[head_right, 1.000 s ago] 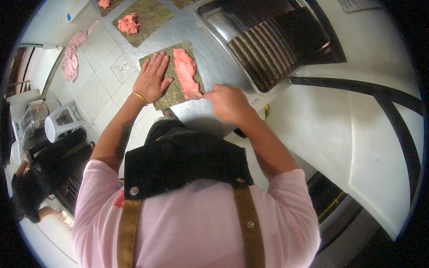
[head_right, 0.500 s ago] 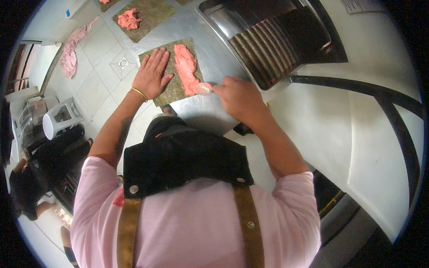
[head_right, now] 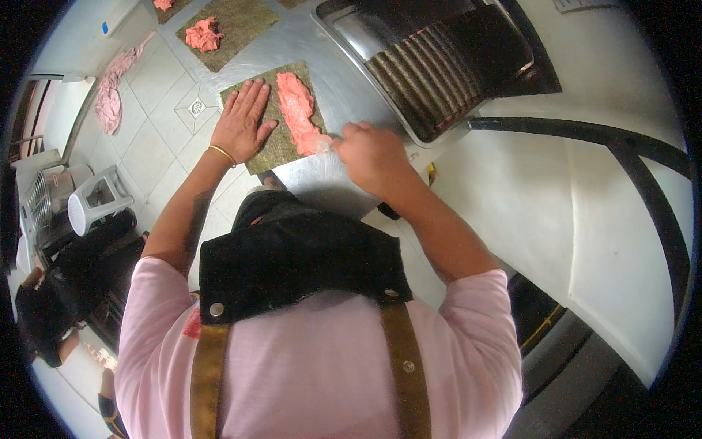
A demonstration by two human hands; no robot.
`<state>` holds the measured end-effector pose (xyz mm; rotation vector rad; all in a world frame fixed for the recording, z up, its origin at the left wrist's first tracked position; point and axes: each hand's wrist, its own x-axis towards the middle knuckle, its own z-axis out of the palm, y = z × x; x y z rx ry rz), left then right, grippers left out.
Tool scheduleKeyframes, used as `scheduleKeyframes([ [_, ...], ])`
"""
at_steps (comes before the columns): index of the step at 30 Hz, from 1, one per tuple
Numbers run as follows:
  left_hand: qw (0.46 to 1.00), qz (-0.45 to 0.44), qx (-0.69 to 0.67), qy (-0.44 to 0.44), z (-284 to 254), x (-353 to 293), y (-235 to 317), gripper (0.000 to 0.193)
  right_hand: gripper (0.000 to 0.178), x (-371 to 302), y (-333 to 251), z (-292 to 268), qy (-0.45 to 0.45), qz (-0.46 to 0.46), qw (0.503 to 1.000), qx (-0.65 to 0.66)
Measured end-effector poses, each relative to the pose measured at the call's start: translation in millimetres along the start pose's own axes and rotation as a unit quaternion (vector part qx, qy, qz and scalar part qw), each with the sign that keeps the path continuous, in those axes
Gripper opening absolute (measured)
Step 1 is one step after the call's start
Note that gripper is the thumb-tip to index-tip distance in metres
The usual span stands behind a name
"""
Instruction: The person scoops pink meat paste from a bowl onto a digital scale, then spreads it evenly onto rectangular sheets of green seaweed using a spoon. The person repeatedly smooths the paste to form a uniform layer on each sheet.
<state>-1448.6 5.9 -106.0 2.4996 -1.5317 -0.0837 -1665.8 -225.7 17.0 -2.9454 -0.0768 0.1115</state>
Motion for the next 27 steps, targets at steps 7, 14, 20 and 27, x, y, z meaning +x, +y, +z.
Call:
scheduleKeyframes([
  [7,1.0,0.004,0.007,-0.005,-0.6,0.8,2.4,0.079,0.025,1.3,15.6,-18.3,-0.071,0.072,0.995,0.012],
  [14,1.0,-0.003,0.0,-0.027,-1.1,2.7,4.1,0.079,0.027,8.0,15.2,-3.7,-0.114,0.047,0.992,0.034],
  [20,1.0,-0.005,0.003,-0.008,0.0,-1.1,2.3,0.079,0.026,36.4,36.1,-19.7,-0.039,0.062,0.997,0.04],
  [27,1.0,0.003,0.003,-0.009,-0.7,2.1,4.7,0.079,0.025,64.3,42.6,0.8,-0.081,0.03,0.996,0.02],
])
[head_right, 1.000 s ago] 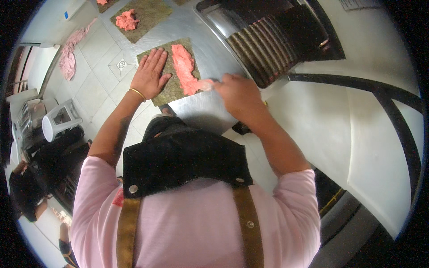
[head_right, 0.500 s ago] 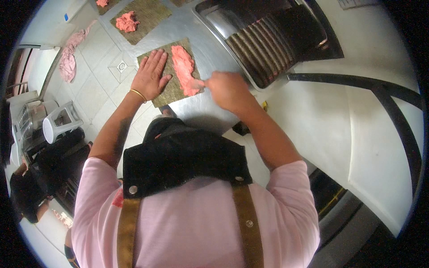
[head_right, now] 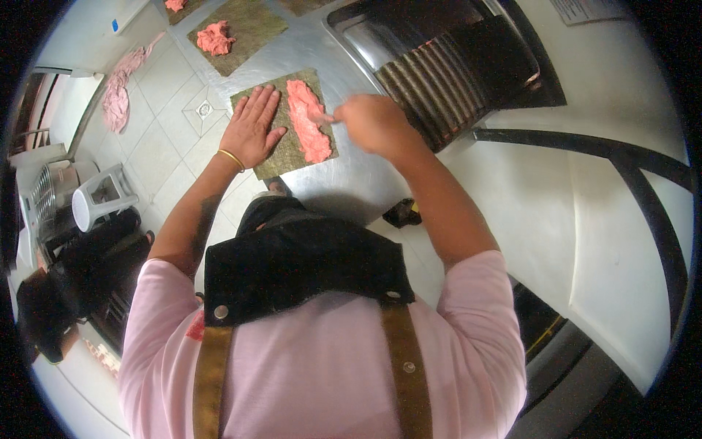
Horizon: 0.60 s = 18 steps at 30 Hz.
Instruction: The person scoops pink meat paste from a bowl onto a digital scale, then spreads it evenly onto rectangular sheets of green seaweed using a spoon. The person repeatedly smooths the paste to form a uniform layer on each sheet.
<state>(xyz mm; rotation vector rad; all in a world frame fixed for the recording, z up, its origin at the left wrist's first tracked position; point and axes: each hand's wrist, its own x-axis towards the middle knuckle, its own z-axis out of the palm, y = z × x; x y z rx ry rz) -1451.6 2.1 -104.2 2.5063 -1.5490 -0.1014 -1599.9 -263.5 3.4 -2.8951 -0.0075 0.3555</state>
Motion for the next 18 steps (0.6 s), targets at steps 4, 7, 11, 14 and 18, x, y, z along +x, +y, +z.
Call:
scheduleKeyframes([
  [4,1.0,-0.006,-0.002,-0.005,-1.9,-1.0,-1.3,0.079,0.024,-20.7,-5.2,-25.6,-0.087,0.009,0.996,-0.007],
  [7,1.0,-0.008,-0.004,-0.001,-0.8,-2.6,-2.2,0.079,0.025,-22.4,-6.2,-39.6,-0.057,0.024,0.998,0.007],
  [11,1.0,-0.004,-0.007,-0.001,2.0,0.2,-0.2,0.079,0.025,-3.0,6.5,-15.6,0.011,-0.017,1.0,0.014],
  [14,1.0,-0.008,-0.002,-0.012,-1.2,0.1,0.7,0.079,0.025,-16.3,-7.6,-9.5,-0.07,-0.028,0.997,-0.011],
  [18,1.0,-0.001,0.003,-0.006,0.5,1.2,-2.1,0.08,0.028,-40.9,-13.6,-18.3,-0.091,-0.027,0.995,0.032],
])
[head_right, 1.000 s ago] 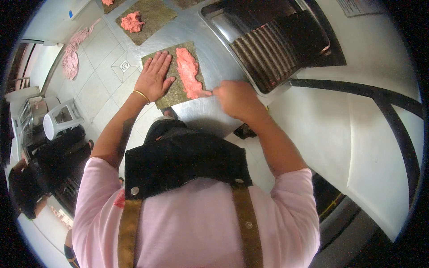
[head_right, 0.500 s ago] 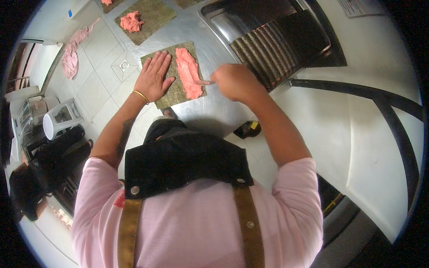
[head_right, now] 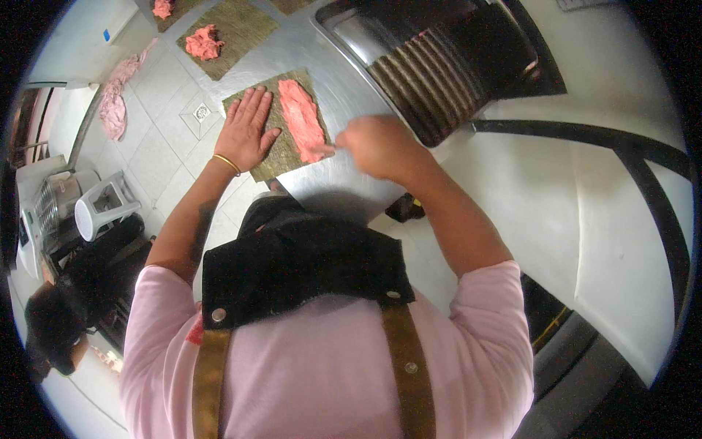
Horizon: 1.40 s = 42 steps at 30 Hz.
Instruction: The person scoops pink meat paste from a bowl onto a digital scale, then spreads it evenly onto rectangular sheets of green seaweed using a spoon. The person repeatedly smooths the paste to form a uniform layer on each sheet.
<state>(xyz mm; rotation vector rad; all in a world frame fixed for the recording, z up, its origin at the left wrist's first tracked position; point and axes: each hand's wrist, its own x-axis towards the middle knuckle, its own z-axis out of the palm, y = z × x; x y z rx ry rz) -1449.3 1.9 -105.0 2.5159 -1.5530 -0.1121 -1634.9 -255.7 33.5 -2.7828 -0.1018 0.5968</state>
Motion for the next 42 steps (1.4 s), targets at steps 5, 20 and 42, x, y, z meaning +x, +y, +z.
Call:
scheduleKeyframes([
  [5,1.0,-0.003,0.0,-0.007,-0.5,0.8,1.8,0.081,0.024,23.2,12.6,13.3,0.058,0.011,0.998,0.0],
  [20,1.0,-0.005,-0.028,-0.002,-7.4,-0.5,3.0,0.08,0.024,46.1,17.5,33.2,0.164,-0.031,0.985,0.054],
  [42,0.998,-0.018,-0.058,0.006,-6.0,-1.0,0.1,0.086,0.03,76.6,38.0,12.4,0.154,-0.063,0.986,0.029],
])
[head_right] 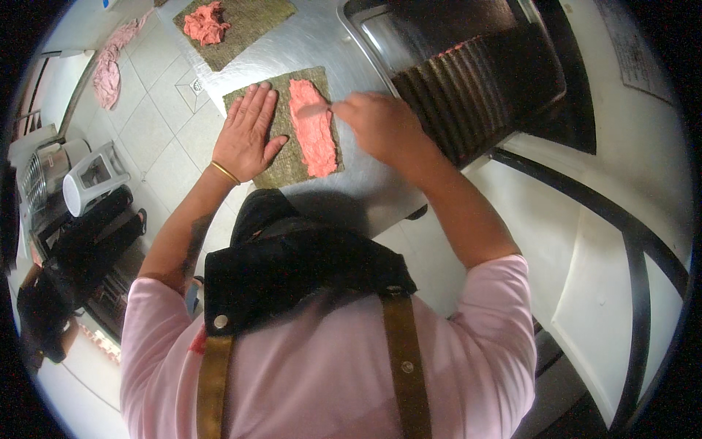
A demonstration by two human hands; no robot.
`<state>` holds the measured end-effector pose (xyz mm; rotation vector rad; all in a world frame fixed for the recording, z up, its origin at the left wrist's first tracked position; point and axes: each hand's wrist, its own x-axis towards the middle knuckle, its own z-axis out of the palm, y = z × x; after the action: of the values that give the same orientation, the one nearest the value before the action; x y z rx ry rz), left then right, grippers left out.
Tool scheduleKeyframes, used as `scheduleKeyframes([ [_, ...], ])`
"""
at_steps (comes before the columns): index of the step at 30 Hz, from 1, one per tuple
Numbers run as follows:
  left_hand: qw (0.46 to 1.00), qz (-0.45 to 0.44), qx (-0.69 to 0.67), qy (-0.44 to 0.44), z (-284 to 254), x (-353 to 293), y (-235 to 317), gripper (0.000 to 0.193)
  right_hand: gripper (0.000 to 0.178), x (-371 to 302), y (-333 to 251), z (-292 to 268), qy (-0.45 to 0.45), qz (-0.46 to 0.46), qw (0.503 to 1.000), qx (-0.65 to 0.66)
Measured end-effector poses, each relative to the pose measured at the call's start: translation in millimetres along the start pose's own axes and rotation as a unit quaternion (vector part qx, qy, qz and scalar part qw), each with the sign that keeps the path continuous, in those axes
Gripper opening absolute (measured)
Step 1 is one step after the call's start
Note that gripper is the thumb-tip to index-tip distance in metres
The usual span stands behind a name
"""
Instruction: The person scoops pink meat paste from a bowl onto a digital scale, then spreads it evenly onto rectangular sheets of green seaweed using a spoon. The person repeatedly smooths the paste to form a uniform layer on each sheet.
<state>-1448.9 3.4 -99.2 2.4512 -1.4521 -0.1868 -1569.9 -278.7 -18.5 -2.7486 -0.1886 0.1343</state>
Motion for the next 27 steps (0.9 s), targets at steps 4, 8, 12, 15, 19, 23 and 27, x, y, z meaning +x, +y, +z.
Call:
scheduleKeyframes([
  [4,1.0,0.001,0.0,-0.007,-0.1,1.5,0.1,0.086,0.03,28.2,14.2,-8.2,0.036,0.036,0.999,0.005],
  [8,1.0,-0.005,0.0,-0.014,-1.1,1.0,-0.2,0.087,0.031,25.0,15.9,-15.1,0.059,-0.035,0.998,0.004],
  [12,1.0,-0.006,-0.001,-0.017,-2.0,1.0,0.4,0.087,0.03,-0.7,-2.4,-15.9,-0.041,-0.065,0.996,0.034],
  [15,1.0,-0.012,0.004,-0.024,-2.9,1.8,1.2,0.087,0.027,-2.9,1.1,-5.8,-0.059,-0.056,0.996,0.023],
  [19,1.0,-0.013,-0.004,-0.027,-3.3,1.6,1.4,0.087,0.028,24.9,21.4,-2.2,0.006,-0.041,0.999,-0.01],
  [23,0.999,-0.015,-0.007,-0.028,-4.0,3.1,1.4,0.087,0.031,52.2,33.8,-11.4,0.043,-0.031,0.998,-0.021],
  [27,0.999,-0.016,-0.015,-0.027,-4.3,1.9,1.5,0.087,0.029,42.5,34.8,-8.5,0.046,-0.084,0.995,-0.02],
])
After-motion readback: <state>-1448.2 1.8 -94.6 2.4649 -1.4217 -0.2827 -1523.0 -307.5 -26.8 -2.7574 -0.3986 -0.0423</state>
